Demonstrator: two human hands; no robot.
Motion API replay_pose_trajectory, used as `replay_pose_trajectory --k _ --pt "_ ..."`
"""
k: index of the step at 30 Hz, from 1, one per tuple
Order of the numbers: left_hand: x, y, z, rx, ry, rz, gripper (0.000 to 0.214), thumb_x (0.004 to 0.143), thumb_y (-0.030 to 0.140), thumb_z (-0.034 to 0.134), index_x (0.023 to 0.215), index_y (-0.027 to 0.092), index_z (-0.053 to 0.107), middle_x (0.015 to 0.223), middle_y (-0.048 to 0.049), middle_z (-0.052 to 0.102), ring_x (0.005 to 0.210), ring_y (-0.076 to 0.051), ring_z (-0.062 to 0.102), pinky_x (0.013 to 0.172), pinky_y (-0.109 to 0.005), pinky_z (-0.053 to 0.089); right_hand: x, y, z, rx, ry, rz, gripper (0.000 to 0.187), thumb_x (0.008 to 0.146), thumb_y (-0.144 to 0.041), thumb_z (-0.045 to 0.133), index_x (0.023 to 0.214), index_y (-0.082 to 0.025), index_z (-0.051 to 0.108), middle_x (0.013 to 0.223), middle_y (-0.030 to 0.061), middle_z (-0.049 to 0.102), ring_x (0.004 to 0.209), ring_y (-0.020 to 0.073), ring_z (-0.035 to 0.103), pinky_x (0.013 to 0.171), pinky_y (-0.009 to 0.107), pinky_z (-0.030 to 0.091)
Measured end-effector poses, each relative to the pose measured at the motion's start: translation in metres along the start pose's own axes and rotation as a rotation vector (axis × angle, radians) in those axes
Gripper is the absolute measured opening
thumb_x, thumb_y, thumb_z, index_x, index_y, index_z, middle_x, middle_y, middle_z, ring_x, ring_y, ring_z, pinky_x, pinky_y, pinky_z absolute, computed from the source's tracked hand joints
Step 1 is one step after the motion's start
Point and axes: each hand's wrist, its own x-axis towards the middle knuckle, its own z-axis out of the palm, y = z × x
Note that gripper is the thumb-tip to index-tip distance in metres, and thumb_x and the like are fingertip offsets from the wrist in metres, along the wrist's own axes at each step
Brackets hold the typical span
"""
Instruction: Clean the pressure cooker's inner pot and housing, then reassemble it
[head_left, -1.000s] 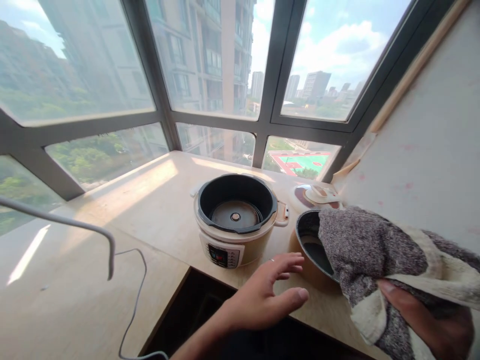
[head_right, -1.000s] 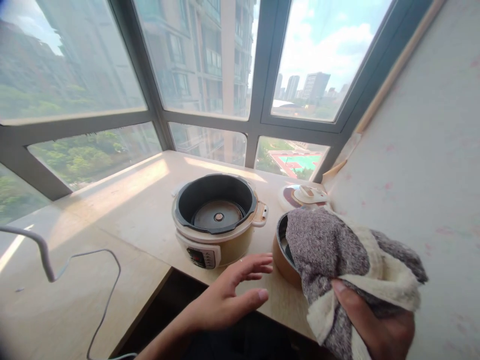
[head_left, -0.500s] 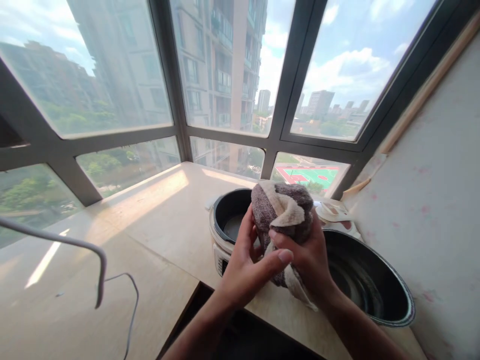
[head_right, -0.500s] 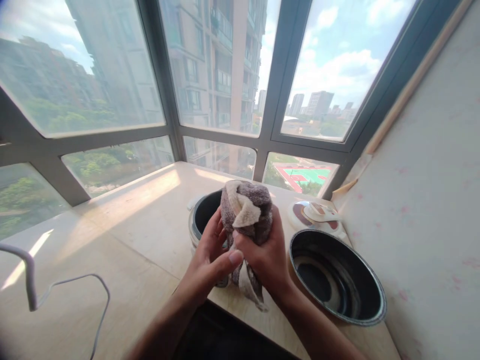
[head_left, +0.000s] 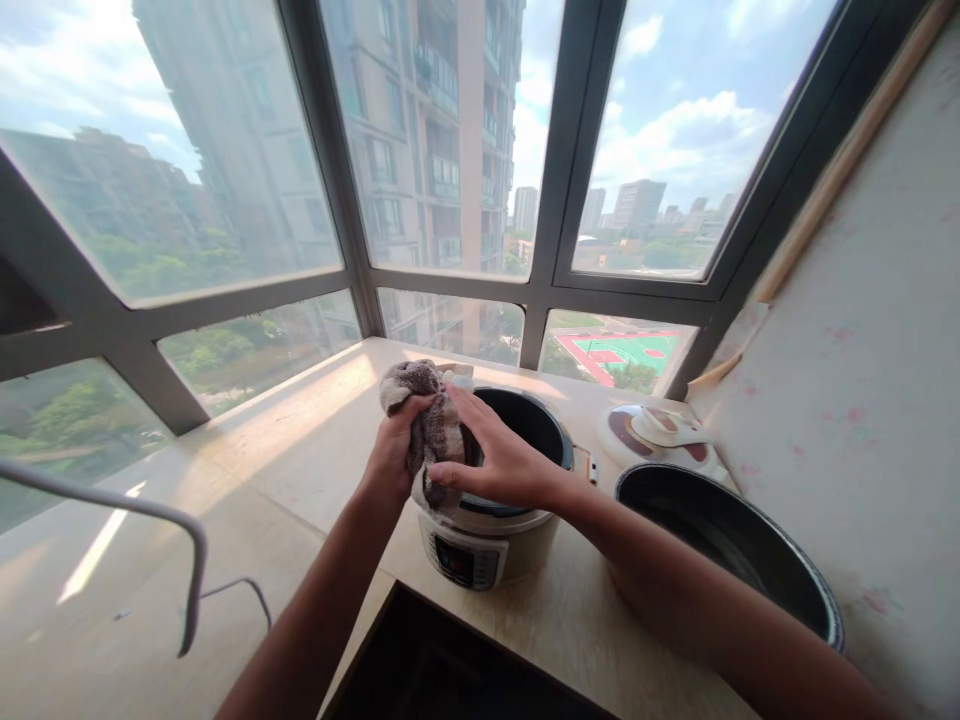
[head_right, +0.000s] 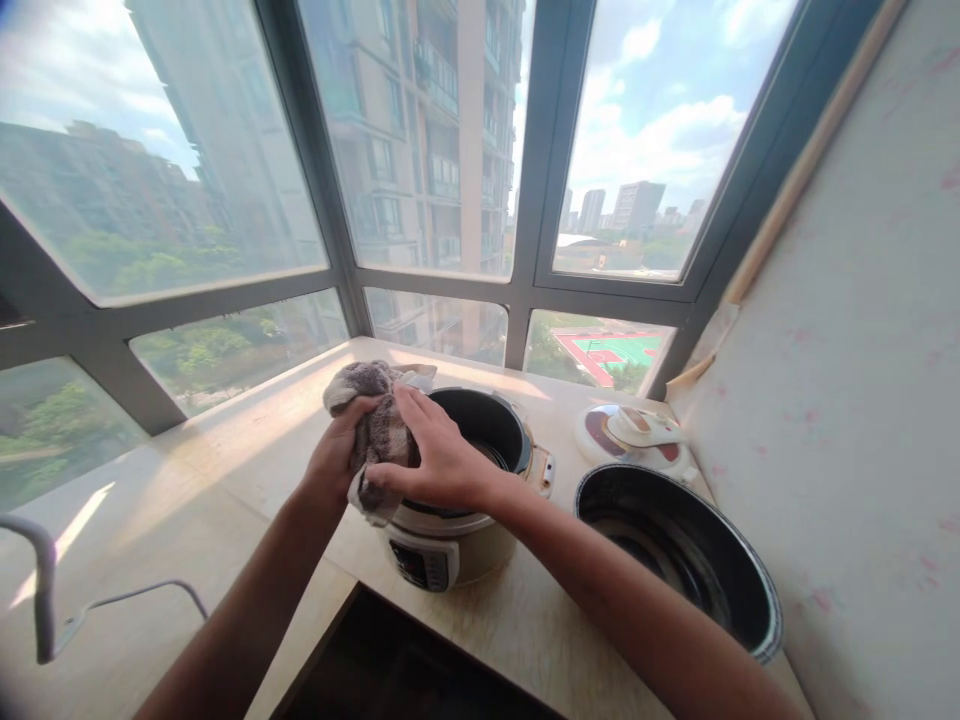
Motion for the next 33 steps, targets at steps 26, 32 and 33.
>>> replay_pose_trajectory --k 26,32,33 --pt "0.084 -0.050 0.024 0.849 -0.099 0.276 0.064 0.044 0.029 0.096 0.101 0.015 0.071 0.100 -0.0090 0.077 0.097 -0.033 0.071 0.092 -0.049 0.056 -0.078 0.128 -0.050 -0.193 0.143 0.329 0.068 0.095 -0.049 0.057 0.152 -0.014 0.049 0.163 0.0205 0.042 0.153 0.0342 0.038 0.127 0.057 0.028" --pt "0.098 -0.064 0.029 0.761 -0.283 0.227 0.058 0.045 0.022 0.095 0.099 0.016 0.073 0.096 -0.0077 0.077 0.096 -0.031 0.071 0.091 -0.045 0.057 -0.080 0.129 -0.046 -0.248 0.125 0.308 0.065 0.095 -0.044 0.056 0.153 -0.015 0.049 0.165 0.0209 0.039 0.154 0.0353 0.035 0.127 0.059 0.028" --pt "0.099 -0.068 0.031 0.701 -0.296 0.210 0.058 0.043 0.018 0.094 0.097 0.017 0.073 0.095 -0.0071 0.077 0.096 -0.030 0.071 0.091 -0.043 0.057 -0.081 0.129 -0.046 -0.244 0.137 0.304 0.067 0.095 -0.043 0.057 0.155 -0.016 0.046 0.164 0.0204 0.040 0.154 0.0353 0.036 0.127 0.059 0.029"
